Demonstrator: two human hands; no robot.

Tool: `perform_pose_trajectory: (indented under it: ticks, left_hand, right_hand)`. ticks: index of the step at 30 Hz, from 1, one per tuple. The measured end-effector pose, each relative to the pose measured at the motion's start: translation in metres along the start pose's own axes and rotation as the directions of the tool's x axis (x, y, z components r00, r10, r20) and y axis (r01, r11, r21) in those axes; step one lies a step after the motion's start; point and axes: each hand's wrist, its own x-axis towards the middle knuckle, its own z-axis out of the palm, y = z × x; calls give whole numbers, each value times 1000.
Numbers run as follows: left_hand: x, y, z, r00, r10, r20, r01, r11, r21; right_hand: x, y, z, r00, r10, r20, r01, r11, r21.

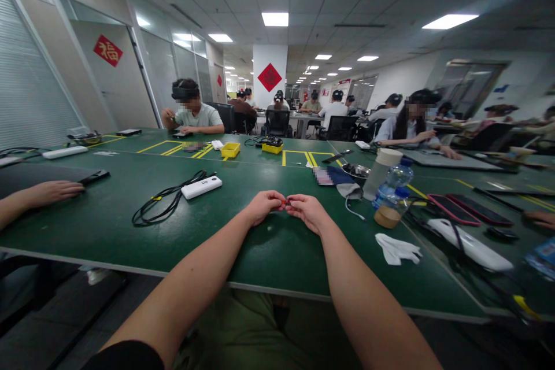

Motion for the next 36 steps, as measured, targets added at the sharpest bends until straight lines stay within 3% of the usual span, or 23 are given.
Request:
perform_pose_trajectory:
  ticks: [15,36]
  left_hand:
    - [-1,-1,-1,998,53,27,-53,999,-15]
    - [-1,-1,1,993,117,-11,-114,985,131]
  right_hand:
    - [0,1,-1,999,1,44,0,999,-41]
    - [-1,2,-1,999,-14,44,17,998,-64]
